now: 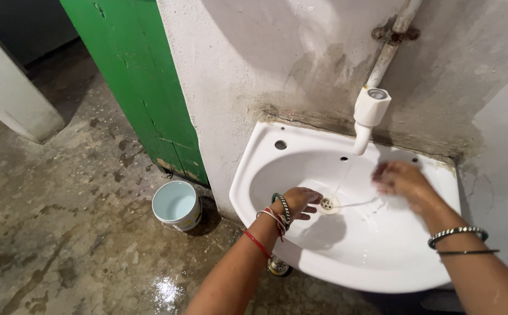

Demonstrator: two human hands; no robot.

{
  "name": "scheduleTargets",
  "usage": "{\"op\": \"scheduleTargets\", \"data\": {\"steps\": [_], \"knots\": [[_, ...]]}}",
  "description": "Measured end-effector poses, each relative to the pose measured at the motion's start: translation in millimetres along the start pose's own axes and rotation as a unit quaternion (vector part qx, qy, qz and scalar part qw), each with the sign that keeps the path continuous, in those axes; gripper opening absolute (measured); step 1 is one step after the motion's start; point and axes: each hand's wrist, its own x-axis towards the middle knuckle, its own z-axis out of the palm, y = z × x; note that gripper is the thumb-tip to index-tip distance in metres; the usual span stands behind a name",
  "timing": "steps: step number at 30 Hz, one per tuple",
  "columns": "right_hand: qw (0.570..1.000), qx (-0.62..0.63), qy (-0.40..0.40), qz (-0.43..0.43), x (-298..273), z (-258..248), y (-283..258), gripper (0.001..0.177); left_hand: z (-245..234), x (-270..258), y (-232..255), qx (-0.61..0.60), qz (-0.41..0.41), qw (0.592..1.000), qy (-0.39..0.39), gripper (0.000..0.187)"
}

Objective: The person scrubs a white wall-mounted sink with a pink cloth, rinses the cloth, and pours water from a maroon mug into the sink to rinse it. The person then washes their hands under the tap and turns off the water.

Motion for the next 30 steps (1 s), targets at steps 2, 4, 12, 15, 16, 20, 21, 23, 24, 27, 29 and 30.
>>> {"op": "scheduleTargets", "data": {"steps": [2,4,12,15,16,20,21,23,24,27,29,30], "knots": [[0.992,0.082,0.055,-0.074,6.9,-10.3,-15.4,0.019,0.0,4.0,-1.8,-0.046,-0.002,0.999,0.007,0.035],[0.979,0.136,0.078,-0.127,16.3,-19.7,-29.1,0.020,6.6,11.1,1.2,-0.093,-0.005,0.996,0.010,0.034],[0.889,0.438,-0.088,0.102,66.3,35.6,18.6,0.018,68.6,49.7,32.9,-0.176,0.080,0.981,0.026,0.047],[0.882,0.457,-0.116,0.027,80.4,50.8,44.0,0.023,83.5,56.8,41.1,-0.221,0.107,0.969,0.011,0.047],[0.929,0.349,-0.119,0.024,82.8,48.7,45.3,0.022,84.3,56.3,41.2,-0.232,0.114,0.966,0.000,0.045],[0.996,-0.078,-0.047,0.002,67.5,-4.8,11.0,0.023,67.2,30.8,25.0,0.028,0.057,0.997,-0.051,0.040],[0.979,-0.193,0.024,-0.061,61.0,-19.0,-9.3,0.019,61.2,20.5,20.3,0.134,0.077,0.987,-0.040,0.038],[0.964,-0.142,0.137,-0.179,35.5,-49.1,-50.9,0.023,44.0,3.5,23.4,0.412,0.169,0.894,-0.049,0.034],[0.962,-0.086,0.126,-0.225,20.4,-57.2,-71.1,0.023,35.3,-7.7,21.8,0.502,0.182,0.844,-0.051,0.034],[0.942,-0.095,0.048,-0.317,-18.2,-66.6,-128.9,0.041,13.4,-43.7,11.0,0.505,0.093,0.858,-0.024,0.035],[0.931,-0.227,0.005,-0.286,-35.4,-56.6,-149.1,0.047,4.2,-61.9,6.7,0.484,0.083,0.871,-0.006,0.036],[0.914,-0.316,-0.002,-0.254,-40.2,-49.8,-155.0,0.048,1.4,-67.9,6.0,0.474,0.091,0.876,0.001,0.037]]}}
